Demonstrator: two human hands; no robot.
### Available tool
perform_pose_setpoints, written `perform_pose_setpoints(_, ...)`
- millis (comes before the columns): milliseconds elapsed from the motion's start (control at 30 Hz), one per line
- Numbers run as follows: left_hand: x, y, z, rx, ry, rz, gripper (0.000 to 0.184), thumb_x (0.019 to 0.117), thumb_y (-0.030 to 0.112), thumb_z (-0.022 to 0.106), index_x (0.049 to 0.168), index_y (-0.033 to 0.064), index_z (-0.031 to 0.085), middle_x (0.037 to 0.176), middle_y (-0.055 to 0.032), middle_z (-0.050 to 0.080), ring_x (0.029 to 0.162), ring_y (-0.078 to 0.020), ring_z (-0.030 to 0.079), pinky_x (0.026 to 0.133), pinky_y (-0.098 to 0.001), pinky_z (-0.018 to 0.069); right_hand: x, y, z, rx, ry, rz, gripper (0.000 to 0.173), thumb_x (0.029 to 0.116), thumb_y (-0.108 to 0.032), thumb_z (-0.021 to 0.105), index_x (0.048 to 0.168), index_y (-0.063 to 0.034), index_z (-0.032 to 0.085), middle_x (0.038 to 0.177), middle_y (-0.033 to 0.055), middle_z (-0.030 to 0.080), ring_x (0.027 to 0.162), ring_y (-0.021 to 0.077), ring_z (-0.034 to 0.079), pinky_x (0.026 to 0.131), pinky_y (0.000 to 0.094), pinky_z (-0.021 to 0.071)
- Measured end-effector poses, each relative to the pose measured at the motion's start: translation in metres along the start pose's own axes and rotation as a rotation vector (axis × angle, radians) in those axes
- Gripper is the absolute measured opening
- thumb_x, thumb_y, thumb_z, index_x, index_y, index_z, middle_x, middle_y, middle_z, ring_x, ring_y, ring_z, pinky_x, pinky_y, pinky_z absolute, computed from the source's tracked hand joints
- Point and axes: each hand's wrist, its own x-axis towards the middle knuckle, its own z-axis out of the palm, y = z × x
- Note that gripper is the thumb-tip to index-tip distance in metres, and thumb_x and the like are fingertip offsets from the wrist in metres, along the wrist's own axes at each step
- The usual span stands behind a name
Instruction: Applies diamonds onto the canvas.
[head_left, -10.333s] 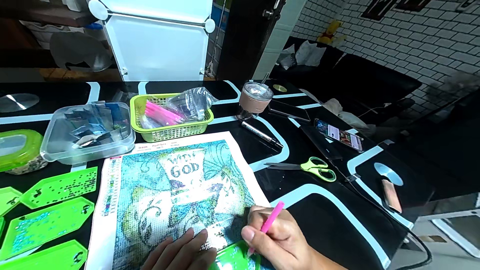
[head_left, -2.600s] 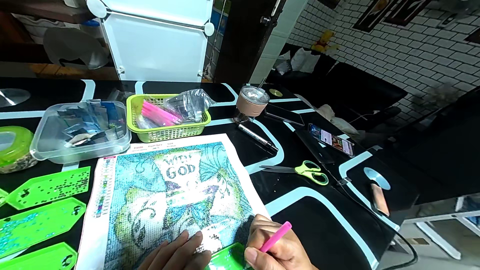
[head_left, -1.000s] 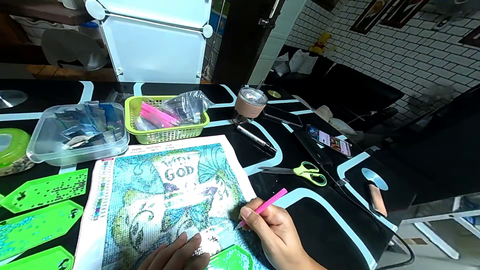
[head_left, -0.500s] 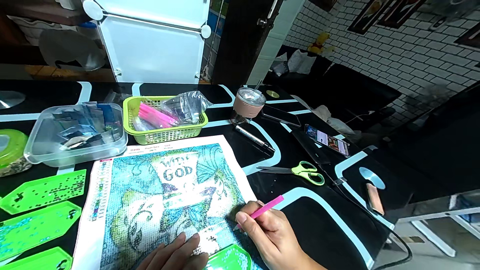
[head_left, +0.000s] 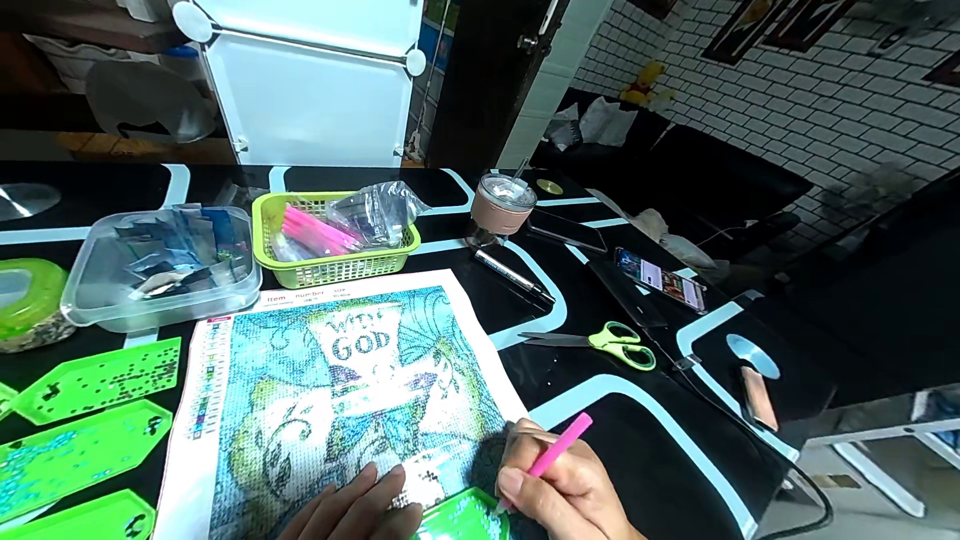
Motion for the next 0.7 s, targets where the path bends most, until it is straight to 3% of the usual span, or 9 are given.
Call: perform_pose_setpoints(700, -0.0001, 0.0, 0.0004, -0.007, -0.002, -0.005, 0.046, 0.0961, 0.042, 0.068, 0.126, 0.0073, 0.071, 0.14, -0.0167, 0.064, 0.132, -0.0408, 0.058, 0.108, -0.0563, 0.0456, -0.0004, 0.0019, 0.0015, -0.078, -0.01, -0.013, 0.031, 0.107, -0.019, 0.05, 0.082, -0.0044, 0.061, 0.071, 0.0052, 0.06, 0.073, 0.0089, 0.058, 0.079, 0.0223, 0.045)
